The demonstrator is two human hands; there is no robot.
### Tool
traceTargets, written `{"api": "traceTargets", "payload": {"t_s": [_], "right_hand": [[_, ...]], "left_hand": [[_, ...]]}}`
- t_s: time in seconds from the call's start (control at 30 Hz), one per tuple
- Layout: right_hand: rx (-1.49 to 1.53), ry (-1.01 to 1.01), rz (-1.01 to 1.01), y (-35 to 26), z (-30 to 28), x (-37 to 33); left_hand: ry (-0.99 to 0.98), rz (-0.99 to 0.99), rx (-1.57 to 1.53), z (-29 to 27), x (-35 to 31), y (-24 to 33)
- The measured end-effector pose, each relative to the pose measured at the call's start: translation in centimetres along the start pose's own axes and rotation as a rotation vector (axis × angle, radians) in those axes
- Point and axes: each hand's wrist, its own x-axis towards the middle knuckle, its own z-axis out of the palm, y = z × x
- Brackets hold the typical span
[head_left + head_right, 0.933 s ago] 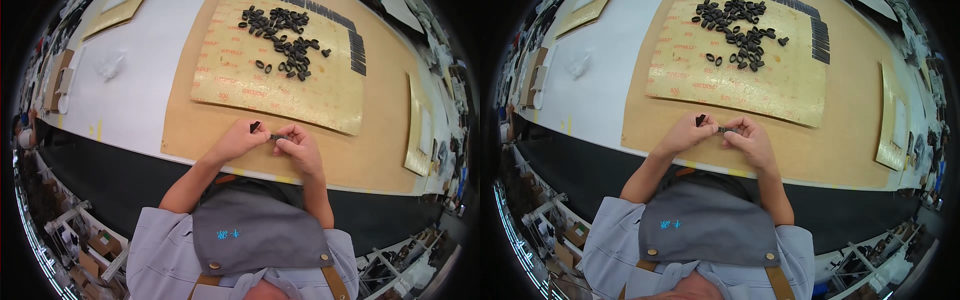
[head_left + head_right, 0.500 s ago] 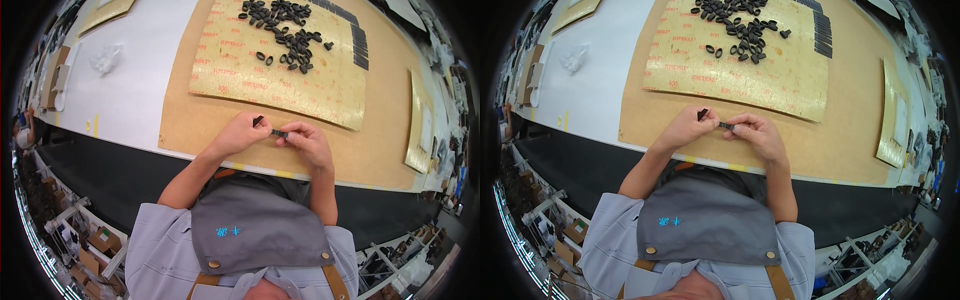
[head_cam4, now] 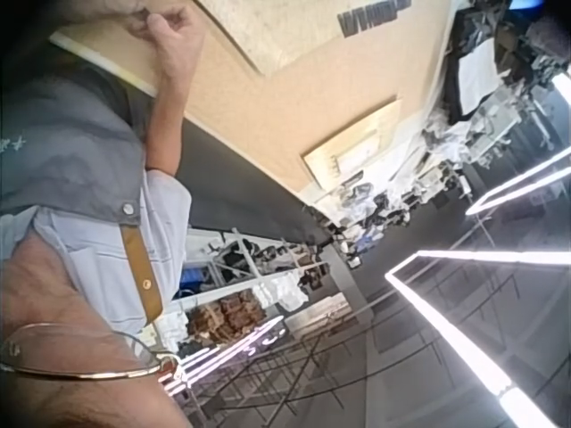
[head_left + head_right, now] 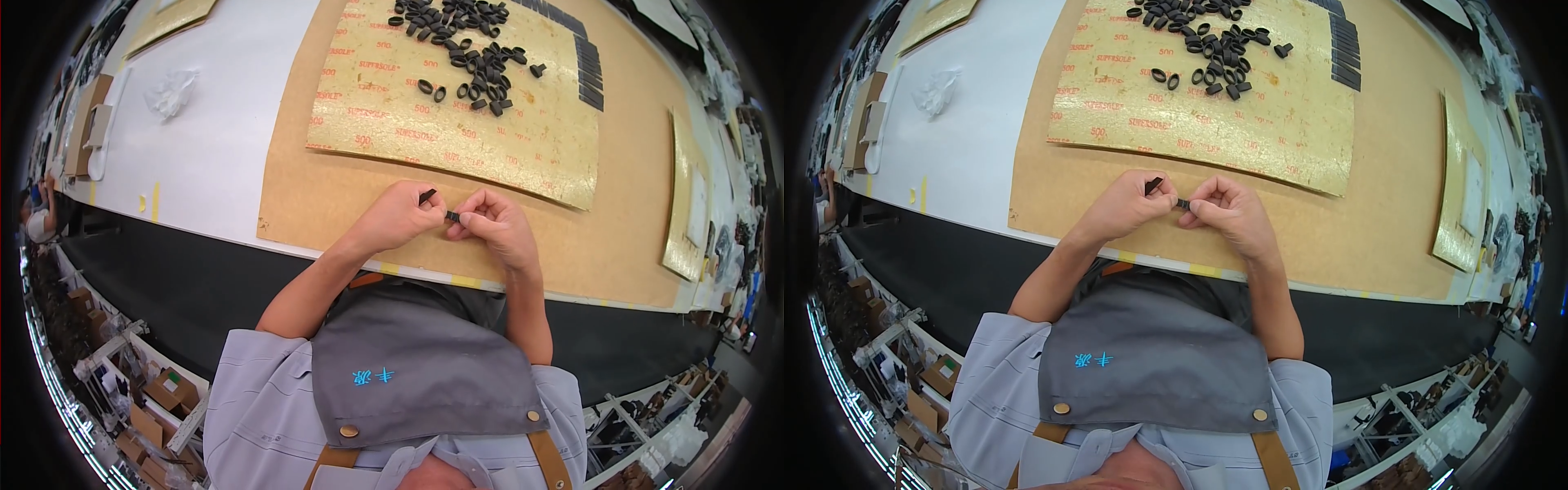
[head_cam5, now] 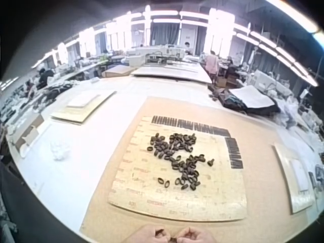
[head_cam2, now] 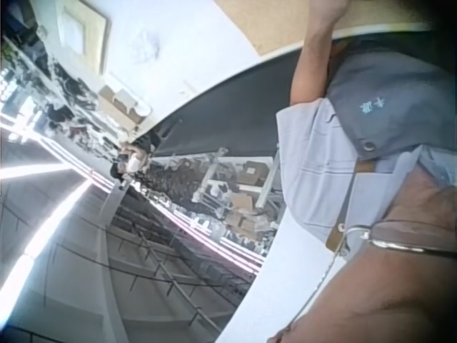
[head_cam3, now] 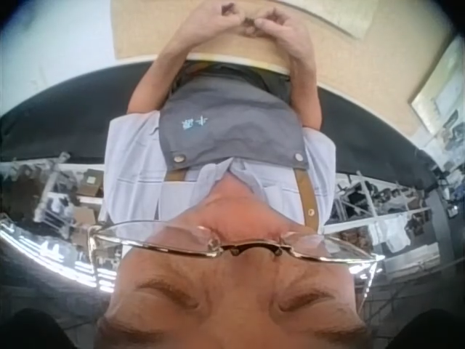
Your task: Assembling small black loops onto a leather or plastic strip.
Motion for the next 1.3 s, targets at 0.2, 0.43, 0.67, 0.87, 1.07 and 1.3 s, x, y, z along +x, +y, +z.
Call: {"api": "traceTargets", "payload": {"t_s": [0.2,0.43,0.67,0.87,1.07,1.3], "right_hand": [[-0.04,0.063,-0.04,0.26,0.28,0.23],[-0.081,0.078,-0.04,0.02,0.44,0.26],[-0.091,0.061,-0.046,0.2,0.3,0.34],[-0.114,0.064,-0.036,0.02,0.39,0.36],[-0.104,0.065,-0.034,0.03,0.41,0.44],[-0.106,0.06,-0.028,0.07,0.45,0.45]], "left_hand": [[0.026,-0.031,0.022,0.13,0.22,-0.03],[0.028,-0.074,0.06,0.1,0.32,0.17],[0.025,-0.055,0.069,0.07,0.31,0.05],[0.028,-0.034,0.075,0.05,0.31,0.05],[0.025,-0.041,0.078,0.01,0.37,-0.01],[0.03,-0.037,0.078,0.06,0.31,-0.03]]}}
